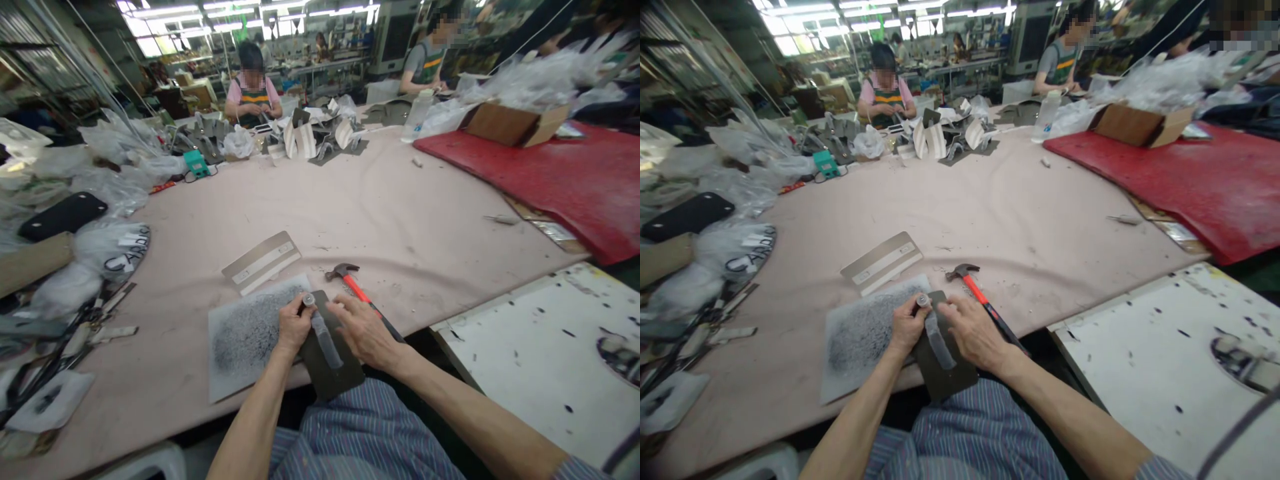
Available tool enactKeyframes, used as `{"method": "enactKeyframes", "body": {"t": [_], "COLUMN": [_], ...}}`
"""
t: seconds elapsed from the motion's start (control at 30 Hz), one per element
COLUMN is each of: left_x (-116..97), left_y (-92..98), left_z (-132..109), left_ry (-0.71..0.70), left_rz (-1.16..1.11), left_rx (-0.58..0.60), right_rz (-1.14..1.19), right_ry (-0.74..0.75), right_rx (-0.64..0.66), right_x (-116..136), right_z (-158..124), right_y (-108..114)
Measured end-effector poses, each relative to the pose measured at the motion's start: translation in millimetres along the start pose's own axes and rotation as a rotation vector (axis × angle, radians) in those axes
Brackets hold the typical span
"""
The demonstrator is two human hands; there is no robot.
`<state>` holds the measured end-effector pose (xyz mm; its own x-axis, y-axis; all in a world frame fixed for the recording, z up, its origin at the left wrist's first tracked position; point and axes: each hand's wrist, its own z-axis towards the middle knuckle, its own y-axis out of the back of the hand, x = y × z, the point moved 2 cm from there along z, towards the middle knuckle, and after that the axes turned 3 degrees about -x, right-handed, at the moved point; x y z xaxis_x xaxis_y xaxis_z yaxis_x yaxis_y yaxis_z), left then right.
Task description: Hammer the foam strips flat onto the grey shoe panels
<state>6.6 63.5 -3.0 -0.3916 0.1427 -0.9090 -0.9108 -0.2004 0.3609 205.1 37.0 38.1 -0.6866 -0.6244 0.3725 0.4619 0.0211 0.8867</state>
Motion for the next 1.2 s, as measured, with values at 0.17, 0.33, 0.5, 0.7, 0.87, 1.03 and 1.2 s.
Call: {"method": "enactKeyframes", "body": {"t": [0.17, 0.33, 0.5, 0.7, 0.87, 1.03, 1.2], "left_x": [8.5, 3.1, -38.4, -53.3, -15.9, -15.2, -36.2], "left_y": [-2.7, 0.8, 33.0, 50.6, 27.4, 26.1, 31.6], "left_z": [5.6, 14.5, 24.6, 21.6, 5.2, 1.4, 0.6], "left_ry": [0.178, 0.307, 0.159, 0.068, 0.209, 0.205, 0.169], "left_rz": [-0.180, -0.407, -0.483, -0.416, -0.409, -0.413, -0.351], "left_rx": [-0.101, -0.296, -0.455, -0.416, -0.293, -0.279, -0.243], "right_rz": [-0.037, -0.129, -0.258, -0.089, 0.020, -0.061, -0.113], "right_ry": [0.333, 0.331, -0.030, -0.351, -0.404, -0.321, -0.256], "right_rx": [0.226, 0.210, 0.102, 0.111, 0.046, -0.107, -0.222], "right_x": [37.7, 45.4, 47.9, 53.3, 59.1, 62.6, 66.3], "right_z": [11.8, 12.2, 29.1, 32.6, 6.3, -6.9, -13.4], "right_y": [-8.4, -14.4, 9.1, 18.7, -11.1, -21.5, -14.1]}}
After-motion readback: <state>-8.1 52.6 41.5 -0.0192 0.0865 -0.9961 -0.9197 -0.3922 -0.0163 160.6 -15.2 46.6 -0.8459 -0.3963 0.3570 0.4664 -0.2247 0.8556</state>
